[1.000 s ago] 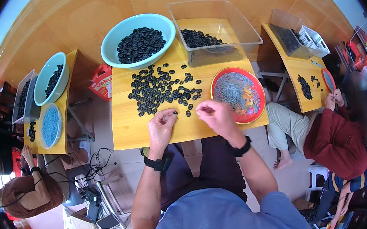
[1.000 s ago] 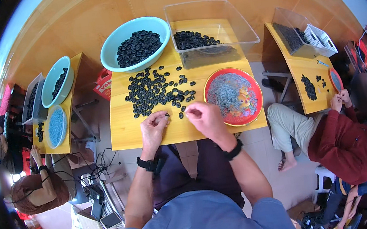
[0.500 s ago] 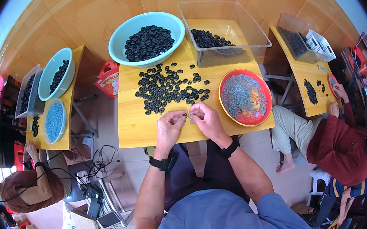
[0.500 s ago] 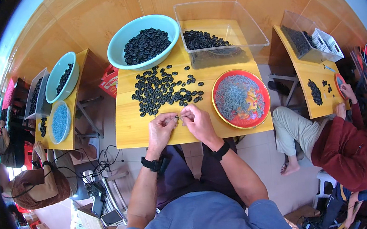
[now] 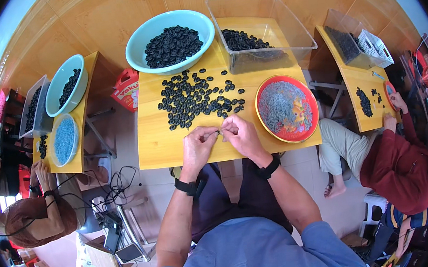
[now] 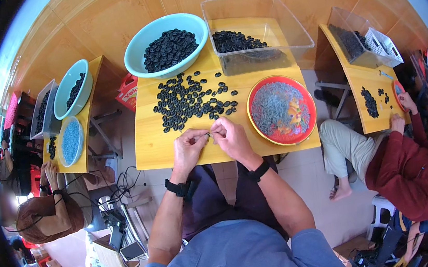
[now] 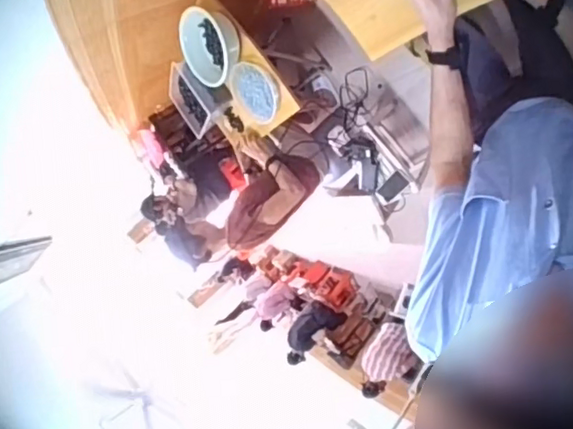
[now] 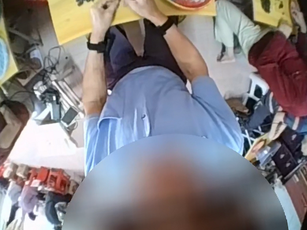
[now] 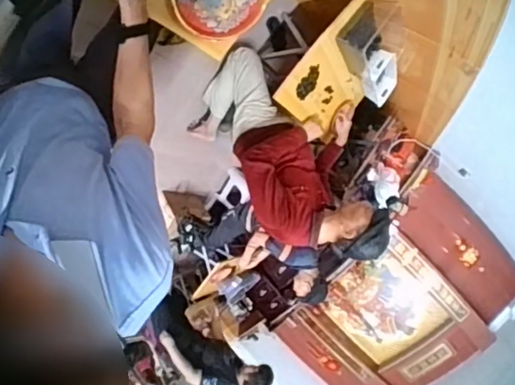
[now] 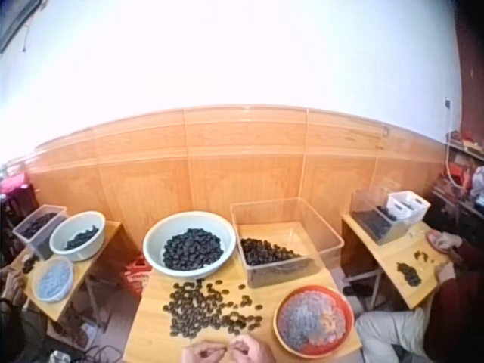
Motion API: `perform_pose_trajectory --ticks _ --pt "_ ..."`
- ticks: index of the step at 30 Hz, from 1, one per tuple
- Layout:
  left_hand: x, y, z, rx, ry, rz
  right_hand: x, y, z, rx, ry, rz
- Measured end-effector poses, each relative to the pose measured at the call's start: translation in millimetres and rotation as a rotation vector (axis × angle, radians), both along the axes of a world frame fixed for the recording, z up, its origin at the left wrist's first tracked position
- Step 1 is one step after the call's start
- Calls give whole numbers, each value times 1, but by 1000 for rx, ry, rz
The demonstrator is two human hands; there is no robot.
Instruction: Manually sorting small black component pieces from a pile on the table into different plastic bowls.
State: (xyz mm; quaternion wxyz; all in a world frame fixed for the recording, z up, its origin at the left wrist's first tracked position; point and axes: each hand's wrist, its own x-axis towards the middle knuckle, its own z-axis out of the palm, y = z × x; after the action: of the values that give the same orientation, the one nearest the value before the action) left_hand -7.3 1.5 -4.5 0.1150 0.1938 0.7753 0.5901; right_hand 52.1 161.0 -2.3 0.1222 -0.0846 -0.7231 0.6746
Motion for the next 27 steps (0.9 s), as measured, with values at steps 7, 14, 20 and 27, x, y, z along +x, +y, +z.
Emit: perform_pose_trajectory --ticks 7,14,20,27 --pt "1 2 4 4 -30 10 0 2 -1 10 2 31" --pt "-4 0 -8 151 -179 21 8 9 6 -7 -26 0" --pt "-7 -1 -5 323 -284 32 16 26 30 399 -56 -201" --pt "-6 -1 0 311 -291 54 7 18 19 752 -84 -188"
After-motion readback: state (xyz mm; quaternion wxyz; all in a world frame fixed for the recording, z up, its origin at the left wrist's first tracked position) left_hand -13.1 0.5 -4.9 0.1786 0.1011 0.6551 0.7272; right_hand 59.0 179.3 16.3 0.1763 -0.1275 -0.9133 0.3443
